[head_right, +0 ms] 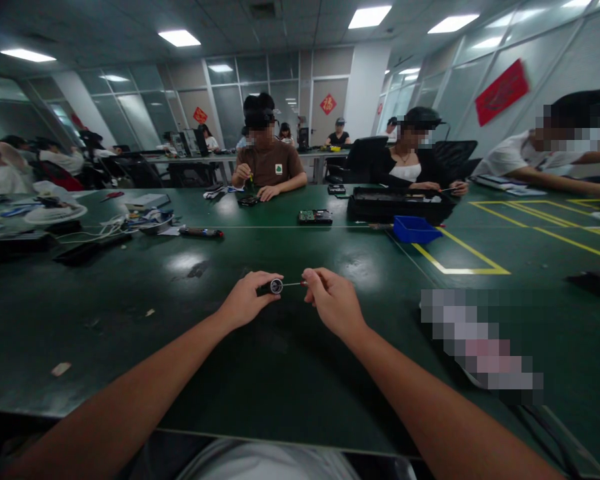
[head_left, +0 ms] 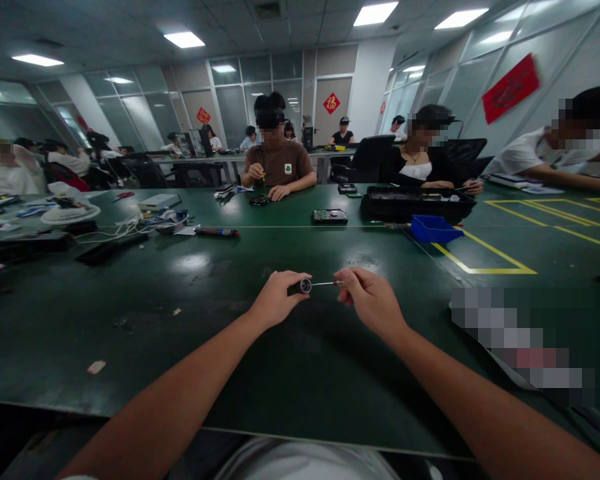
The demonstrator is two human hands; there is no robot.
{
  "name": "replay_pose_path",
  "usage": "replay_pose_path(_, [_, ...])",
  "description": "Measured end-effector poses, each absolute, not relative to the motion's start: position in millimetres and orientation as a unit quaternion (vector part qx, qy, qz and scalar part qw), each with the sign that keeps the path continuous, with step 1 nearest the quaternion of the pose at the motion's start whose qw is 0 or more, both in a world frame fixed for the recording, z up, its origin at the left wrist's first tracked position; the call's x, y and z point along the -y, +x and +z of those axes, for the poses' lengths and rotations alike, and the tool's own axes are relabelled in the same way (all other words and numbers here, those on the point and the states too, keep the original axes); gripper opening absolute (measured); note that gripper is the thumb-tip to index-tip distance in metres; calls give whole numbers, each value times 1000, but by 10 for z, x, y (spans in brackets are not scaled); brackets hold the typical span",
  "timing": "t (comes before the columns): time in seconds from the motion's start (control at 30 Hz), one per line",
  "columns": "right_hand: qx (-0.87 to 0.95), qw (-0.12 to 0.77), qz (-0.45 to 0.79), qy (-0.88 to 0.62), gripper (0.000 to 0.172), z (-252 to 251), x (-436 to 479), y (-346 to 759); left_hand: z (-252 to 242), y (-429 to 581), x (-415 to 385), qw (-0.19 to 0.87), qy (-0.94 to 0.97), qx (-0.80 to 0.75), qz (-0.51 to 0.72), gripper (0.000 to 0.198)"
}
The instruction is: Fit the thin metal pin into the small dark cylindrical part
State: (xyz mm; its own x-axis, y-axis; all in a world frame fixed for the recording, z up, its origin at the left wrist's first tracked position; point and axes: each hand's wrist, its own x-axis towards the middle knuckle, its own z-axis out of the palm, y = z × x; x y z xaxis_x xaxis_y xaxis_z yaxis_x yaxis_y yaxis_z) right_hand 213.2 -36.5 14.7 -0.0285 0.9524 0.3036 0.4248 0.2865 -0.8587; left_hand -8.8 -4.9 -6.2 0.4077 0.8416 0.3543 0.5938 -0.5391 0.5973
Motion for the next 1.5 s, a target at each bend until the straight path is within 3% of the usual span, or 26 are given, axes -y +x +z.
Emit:
replay_pose_path(0.07, [652, 449, 277, -544, 44, 148, 364, 2124, -65, -84, 52, 194, 817, -441, 317, 36])
replay_pose_path(0.27, [661, 487, 265, -506, 37, 115, 370, 2111, -68, -71, 57, 190, 817, -443, 316, 37])
replay_pose_path(0.43, [658, 467, 276, -522, 37, 126, 378, 2115, -86, -84, 48, 192, 819, -437, 319, 37])
replay_pose_path(0.53, [638, 508, 279, -508, 30, 111, 363, 2107, -65, -77, 57, 191, 815, -449, 313, 38])
replay_pose_path(0.8, [491, 602, 437, -454, 30, -3, 221, 2092, -20, -55, 62, 180, 815, -457, 307, 39])
replay_pose_path(0.9, [439, 590, 502, -454, 29, -57, 155, 2140, -27, -65, 54, 181, 823, -452, 292, 38])
replay_pose_path(1.17, [517, 604, 376, -476, 31, -21, 200, 2121, -7, -57, 58, 172, 814, -467, 299, 38])
replay_pose_path(1.5, [604, 553, 342, -460, 31, 52, 297, 2079, -45, -77, 30, 168, 815, -462, 307, 39])
